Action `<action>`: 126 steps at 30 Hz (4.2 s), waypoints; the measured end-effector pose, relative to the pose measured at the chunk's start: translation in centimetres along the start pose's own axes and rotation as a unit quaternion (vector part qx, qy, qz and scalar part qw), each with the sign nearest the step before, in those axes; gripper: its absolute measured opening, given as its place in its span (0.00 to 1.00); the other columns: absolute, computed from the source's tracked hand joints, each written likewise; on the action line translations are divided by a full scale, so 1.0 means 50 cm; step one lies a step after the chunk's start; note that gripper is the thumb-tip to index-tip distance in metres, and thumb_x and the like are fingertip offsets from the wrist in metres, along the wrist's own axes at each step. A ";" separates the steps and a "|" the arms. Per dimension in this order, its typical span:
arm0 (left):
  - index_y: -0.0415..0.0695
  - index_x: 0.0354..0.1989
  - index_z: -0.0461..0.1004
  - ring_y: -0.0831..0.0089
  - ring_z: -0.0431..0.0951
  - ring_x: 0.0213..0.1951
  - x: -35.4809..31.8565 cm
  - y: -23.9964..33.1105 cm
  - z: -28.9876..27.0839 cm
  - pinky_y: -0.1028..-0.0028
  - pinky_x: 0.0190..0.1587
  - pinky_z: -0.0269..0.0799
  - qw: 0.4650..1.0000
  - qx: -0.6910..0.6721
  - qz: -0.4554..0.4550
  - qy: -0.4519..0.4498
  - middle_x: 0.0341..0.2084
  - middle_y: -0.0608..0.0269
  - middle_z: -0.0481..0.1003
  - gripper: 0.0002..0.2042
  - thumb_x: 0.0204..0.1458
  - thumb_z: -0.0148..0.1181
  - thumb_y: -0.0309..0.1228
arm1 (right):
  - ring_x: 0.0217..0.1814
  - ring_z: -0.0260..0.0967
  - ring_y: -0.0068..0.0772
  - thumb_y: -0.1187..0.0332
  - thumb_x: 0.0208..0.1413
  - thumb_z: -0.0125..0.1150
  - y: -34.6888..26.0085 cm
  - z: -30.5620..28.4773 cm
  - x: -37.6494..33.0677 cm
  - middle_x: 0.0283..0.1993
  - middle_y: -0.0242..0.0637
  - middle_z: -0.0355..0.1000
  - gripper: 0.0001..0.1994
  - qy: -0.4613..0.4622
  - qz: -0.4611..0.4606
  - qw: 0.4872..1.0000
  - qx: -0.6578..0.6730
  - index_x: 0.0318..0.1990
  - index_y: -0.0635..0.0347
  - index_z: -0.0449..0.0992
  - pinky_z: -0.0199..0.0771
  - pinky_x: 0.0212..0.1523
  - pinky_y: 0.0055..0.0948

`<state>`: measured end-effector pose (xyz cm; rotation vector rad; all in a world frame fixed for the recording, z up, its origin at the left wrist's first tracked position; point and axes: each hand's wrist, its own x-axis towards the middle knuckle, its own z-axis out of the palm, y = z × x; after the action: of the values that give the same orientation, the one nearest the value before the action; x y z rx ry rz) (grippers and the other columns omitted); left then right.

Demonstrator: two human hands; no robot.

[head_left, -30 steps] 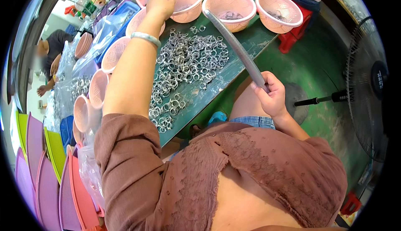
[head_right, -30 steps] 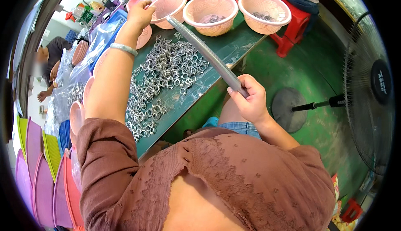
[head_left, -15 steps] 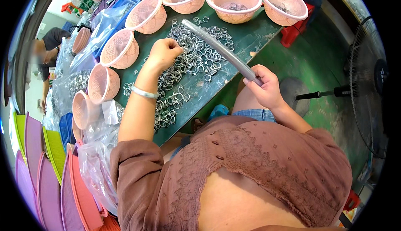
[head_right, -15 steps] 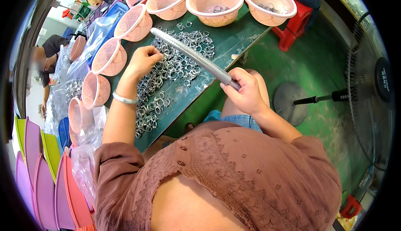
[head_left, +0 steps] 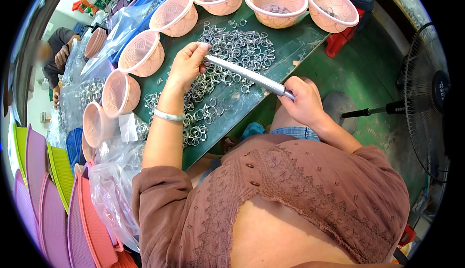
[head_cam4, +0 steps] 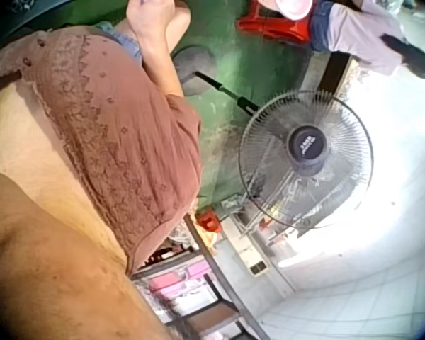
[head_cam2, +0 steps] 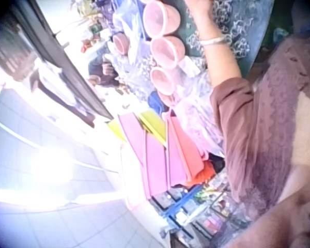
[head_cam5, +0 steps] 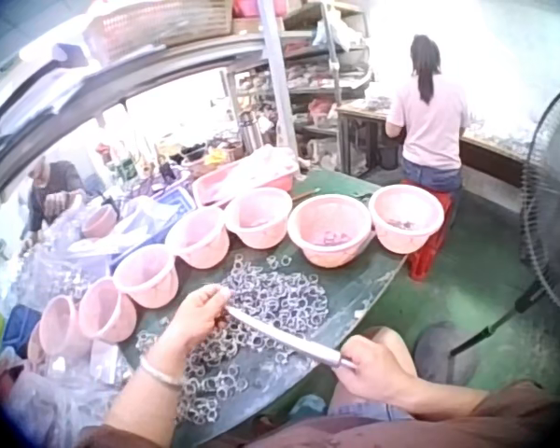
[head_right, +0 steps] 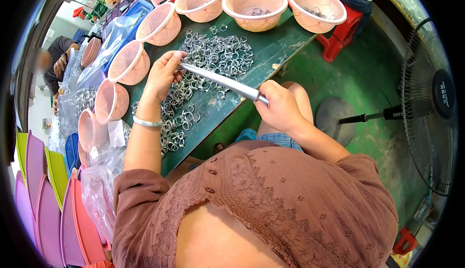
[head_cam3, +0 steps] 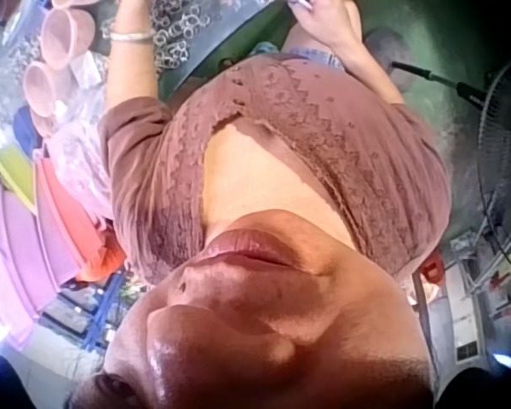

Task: The person picks up metal rings from a workbench and slides them onto a tapered sizing mandrel to check their dimensions, repeating this for several rings.

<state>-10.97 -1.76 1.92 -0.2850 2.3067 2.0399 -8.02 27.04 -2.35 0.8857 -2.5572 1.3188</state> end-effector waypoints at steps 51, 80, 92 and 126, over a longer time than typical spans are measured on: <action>0.35 0.42 0.70 0.74 0.71 0.36 -0.171 -0.062 0.080 0.76 0.41 0.68 0.922 -0.356 0.148 0.038 0.37 0.60 0.72 0.11 0.50 0.54 0.24 | 0.22 0.65 0.41 0.76 0.36 0.58 -0.077 0.048 0.040 0.30 0.38 0.64 0.10 0.051 -0.176 0.983 -0.025 0.26 0.61 0.63 0.65 0.21 0.34; 0.33 0.39 0.70 0.66 0.73 0.37 -0.021 -0.011 -0.014 0.72 0.38 0.72 0.909 -0.416 -0.027 0.019 0.35 0.52 0.73 0.13 0.52 0.50 0.32 | 0.19 0.63 0.34 0.70 0.40 0.60 0.054 -0.023 -0.005 0.19 0.39 0.63 0.08 0.052 0.090 0.989 0.104 0.23 0.62 0.67 0.59 0.21 0.28; 0.44 0.33 0.77 0.65 0.73 0.32 0.155 0.000 -0.007 0.70 0.38 0.68 0.840 0.520 0.156 -0.019 0.28 0.57 0.72 0.09 0.43 0.60 0.31 | 0.19 0.62 0.33 0.70 0.41 0.60 0.064 -0.037 -0.006 0.20 0.39 0.64 0.08 0.064 0.101 0.987 0.105 0.23 0.63 0.68 0.59 0.21 0.28; 0.36 0.57 0.53 0.77 0.71 0.42 -0.084 0.018 0.143 0.81 0.43 0.68 0.964 -0.185 0.093 -0.164 0.43 0.57 0.72 0.29 0.46 0.57 0.19 | 0.24 0.66 0.44 0.77 0.36 0.58 -0.021 -0.001 0.025 0.30 0.40 0.65 0.09 0.114 -0.088 0.989 -0.026 0.27 0.63 0.65 0.67 0.23 0.35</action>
<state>-7.63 5.82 2.54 0.2545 1.8121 2.3848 -8.46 26.07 -1.14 0.8731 -2.2740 1.2206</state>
